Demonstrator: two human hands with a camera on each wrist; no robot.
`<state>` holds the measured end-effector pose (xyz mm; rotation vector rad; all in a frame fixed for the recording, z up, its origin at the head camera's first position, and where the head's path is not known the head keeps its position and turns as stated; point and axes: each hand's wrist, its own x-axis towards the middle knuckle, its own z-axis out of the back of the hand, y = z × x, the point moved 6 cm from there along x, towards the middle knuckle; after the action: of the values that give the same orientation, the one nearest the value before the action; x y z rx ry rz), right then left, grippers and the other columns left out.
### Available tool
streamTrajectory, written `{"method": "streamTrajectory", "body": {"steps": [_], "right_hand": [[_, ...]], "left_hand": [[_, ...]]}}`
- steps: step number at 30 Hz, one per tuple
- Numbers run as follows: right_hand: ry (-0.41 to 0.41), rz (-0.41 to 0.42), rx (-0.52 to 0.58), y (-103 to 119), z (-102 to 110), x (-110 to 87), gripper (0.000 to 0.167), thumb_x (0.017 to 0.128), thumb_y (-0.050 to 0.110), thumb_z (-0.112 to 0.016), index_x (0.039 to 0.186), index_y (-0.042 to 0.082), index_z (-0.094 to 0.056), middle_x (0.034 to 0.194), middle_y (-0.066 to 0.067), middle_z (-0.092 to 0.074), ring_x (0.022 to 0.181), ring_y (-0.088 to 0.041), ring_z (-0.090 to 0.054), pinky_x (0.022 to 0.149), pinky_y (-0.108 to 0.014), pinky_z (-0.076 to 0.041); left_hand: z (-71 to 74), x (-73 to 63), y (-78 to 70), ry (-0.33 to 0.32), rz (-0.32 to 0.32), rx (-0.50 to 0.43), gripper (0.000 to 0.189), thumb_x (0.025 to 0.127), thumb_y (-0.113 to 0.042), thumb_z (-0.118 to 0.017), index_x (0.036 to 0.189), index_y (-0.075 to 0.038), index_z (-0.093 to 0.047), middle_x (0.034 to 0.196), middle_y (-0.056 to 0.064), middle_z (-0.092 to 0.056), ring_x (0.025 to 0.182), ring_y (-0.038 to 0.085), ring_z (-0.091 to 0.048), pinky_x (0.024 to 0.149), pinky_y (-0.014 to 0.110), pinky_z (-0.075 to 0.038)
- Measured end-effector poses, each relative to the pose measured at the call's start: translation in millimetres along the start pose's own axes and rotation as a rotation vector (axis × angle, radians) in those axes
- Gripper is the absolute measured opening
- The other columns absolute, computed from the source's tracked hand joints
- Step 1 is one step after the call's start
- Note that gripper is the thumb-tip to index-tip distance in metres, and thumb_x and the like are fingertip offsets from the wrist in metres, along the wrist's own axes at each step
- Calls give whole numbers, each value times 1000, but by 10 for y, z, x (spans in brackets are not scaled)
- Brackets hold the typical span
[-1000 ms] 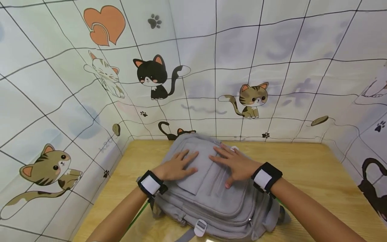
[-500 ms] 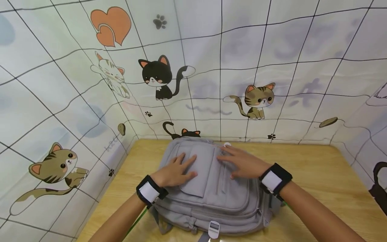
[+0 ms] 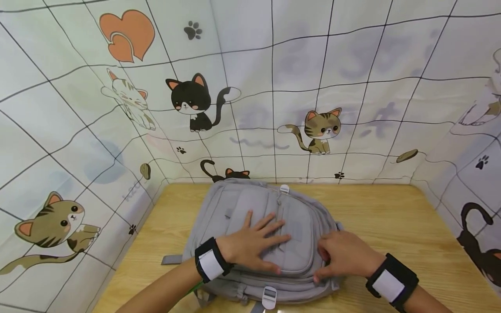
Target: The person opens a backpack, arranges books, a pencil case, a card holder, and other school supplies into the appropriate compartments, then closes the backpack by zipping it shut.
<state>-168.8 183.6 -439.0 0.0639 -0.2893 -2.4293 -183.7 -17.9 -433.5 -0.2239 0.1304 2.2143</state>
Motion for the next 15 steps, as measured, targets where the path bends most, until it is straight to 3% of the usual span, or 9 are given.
{"method": "streamTrajectory", "body": {"steps": [3, 6, 7, 12, 15], "right_hand": [[7, 61, 31, 48, -26, 1, 32, 70, 51, -72, 62, 34, -47, 63, 20, -39, 55, 5, -33, 49, -17, -29], [9, 84, 65, 74, -19, -1, 29, 73, 29, -74, 63, 35, -47, 63, 21, -39, 58, 5, -34, 49, -16, -30], [12, 76, 67, 74, -21, -8, 29, 74, 29, -73, 63, 35, -47, 63, 21, -40, 57, 5, -34, 49, -16, -30], [59, 0, 29, 53, -74, -59, 36, 65, 61, -71, 65, 33, -47, 65, 19, -40, 58, 3, -34, 50, -18, -29], [86, -23, 26, 31, -99, -78, 34, 63, 52, -76, 63, 33, -48, 65, 18, -40, 58, 2, -35, 50, -19, -29]], "left_hand": [[-11, -13, -8, -6, 1, 9, 82, 72, -85, -27, 142, -49, -2, 156, -9, -1, 144, 23, 6, 100, 72, -3], [-16, -15, -12, -18, -13, 6, 82, 72, -85, -27, 142, -49, -3, 156, -8, -2, 144, 23, 5, 100, 73, -5], [-18, -16, -13, -21, -17, 3, 82, 72, -85, -27, 141, -50, -3, 156, -7, -2, 144, 23, 5, 100, 73, -5], [-21, -22, -3, -29, -18, -8, 82, 72, -84, -28, 141, -49, -3, 156, -8, -1, 144, 24, 6, 99, 73, -4], [-22, -21, 1, -36, -18, -5, 82, 72, -84, -28, 142, -49, -4, 156, -8, -2, 144, 23, 6, 99, 73, -3]]}}
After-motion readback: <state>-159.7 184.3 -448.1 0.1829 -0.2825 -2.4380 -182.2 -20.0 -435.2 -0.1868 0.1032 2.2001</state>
